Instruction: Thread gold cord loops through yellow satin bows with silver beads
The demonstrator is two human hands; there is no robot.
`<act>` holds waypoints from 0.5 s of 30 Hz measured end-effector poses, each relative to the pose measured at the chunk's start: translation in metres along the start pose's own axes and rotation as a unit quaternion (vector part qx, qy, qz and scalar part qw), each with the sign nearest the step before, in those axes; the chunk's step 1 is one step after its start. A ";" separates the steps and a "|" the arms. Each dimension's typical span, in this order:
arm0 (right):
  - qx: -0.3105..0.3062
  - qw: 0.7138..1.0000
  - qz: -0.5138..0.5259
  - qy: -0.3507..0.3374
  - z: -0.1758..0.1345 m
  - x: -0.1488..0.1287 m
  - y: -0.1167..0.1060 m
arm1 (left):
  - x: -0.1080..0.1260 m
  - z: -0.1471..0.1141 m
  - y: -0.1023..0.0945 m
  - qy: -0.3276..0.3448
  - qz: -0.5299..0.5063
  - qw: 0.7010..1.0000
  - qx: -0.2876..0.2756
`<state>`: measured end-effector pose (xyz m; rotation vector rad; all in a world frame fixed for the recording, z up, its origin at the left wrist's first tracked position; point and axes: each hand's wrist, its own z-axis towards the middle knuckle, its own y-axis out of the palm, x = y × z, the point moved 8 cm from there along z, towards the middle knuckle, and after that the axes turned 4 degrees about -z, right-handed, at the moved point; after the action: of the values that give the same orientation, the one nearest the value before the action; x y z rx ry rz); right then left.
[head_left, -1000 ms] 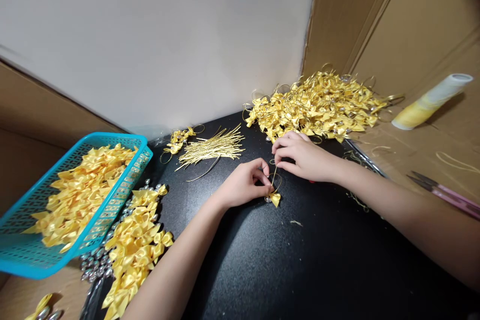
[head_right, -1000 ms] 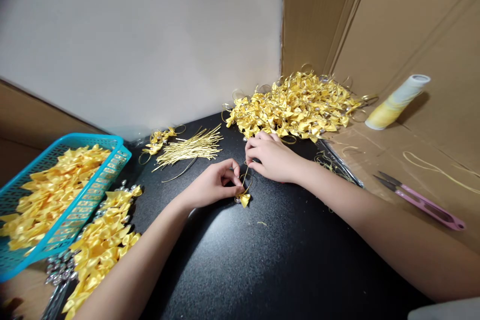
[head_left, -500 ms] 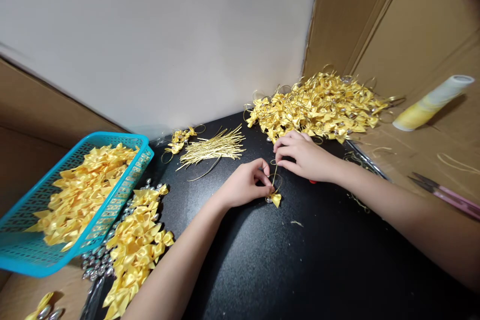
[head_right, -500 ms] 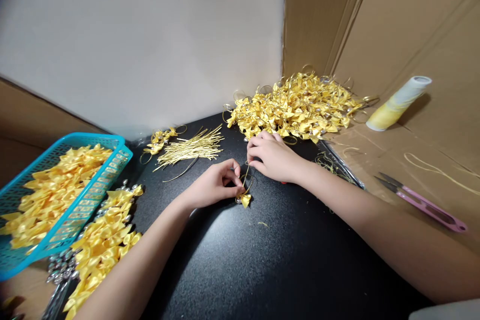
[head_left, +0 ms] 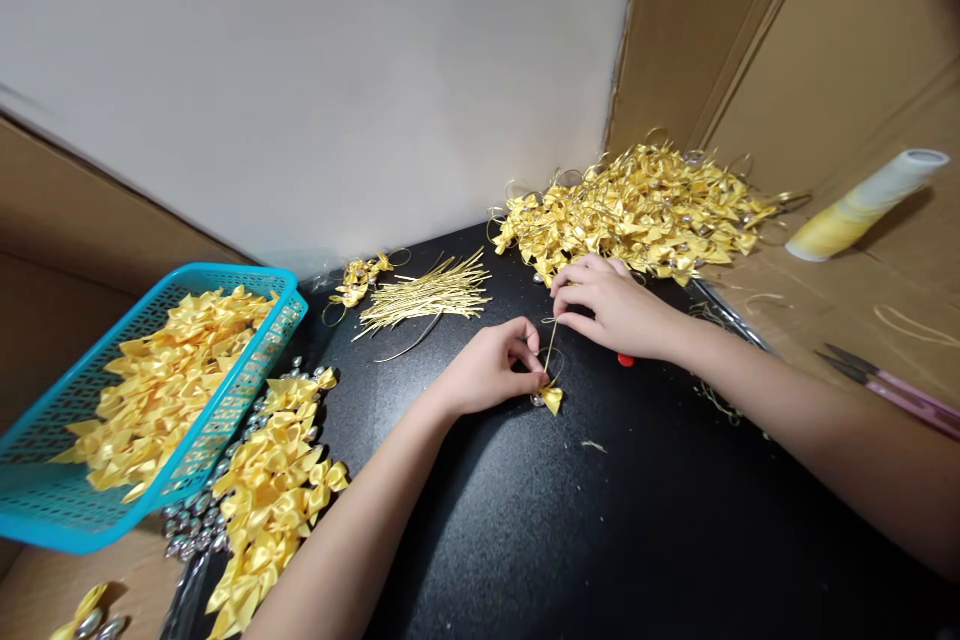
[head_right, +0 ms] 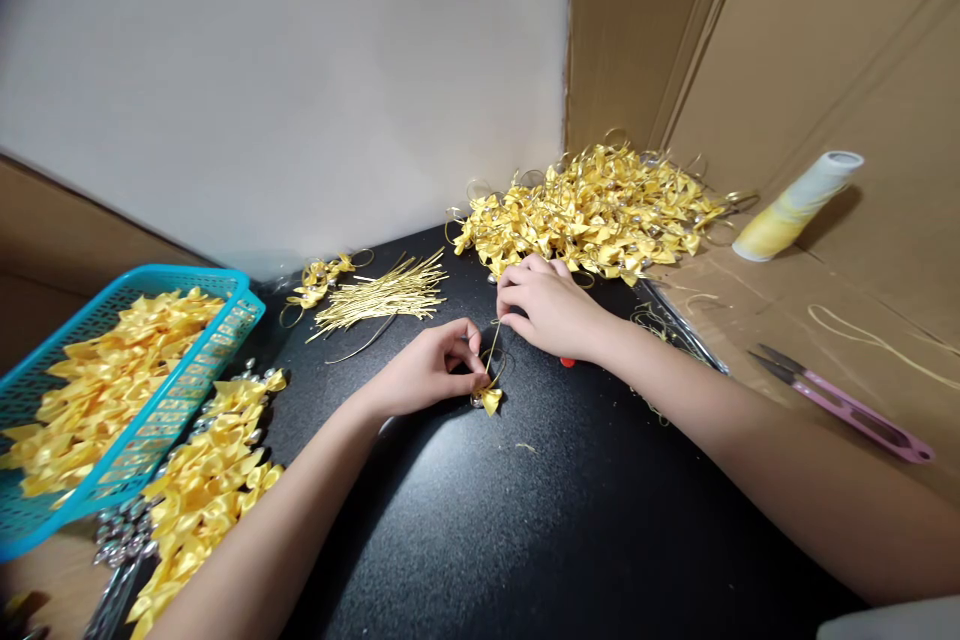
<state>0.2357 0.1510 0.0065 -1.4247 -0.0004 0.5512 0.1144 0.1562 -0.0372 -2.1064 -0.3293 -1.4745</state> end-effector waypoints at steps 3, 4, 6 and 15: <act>0.003 1.000 -0.004 0.003 0.000 0.000 -0.001 | 0.000 0.000 0.000 0.001 0.005 1.000 0.000; 0.002 1.000 -0.006 0.004 0.000 0.000 -0.001 | 0.000 0.000 0.000 0.000 0.006 1.000 0.000; 0.000 1.000 -0.012 0.009 0.000 0.000 -0.001 | 0.000 0.000 0.000 0.001 0.003 1.000 0.001; -0.015 0.998 -0.037 0.042 0.001 0.004 0.004 | -0.001 -0.001 0.002 0.017 -0.007 1.000 0.002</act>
<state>0.2370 0.1538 0.0018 -1.4695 0.0064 0.4326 0.1142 0.1544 -0.0389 -2.0770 -0.3340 -1.5146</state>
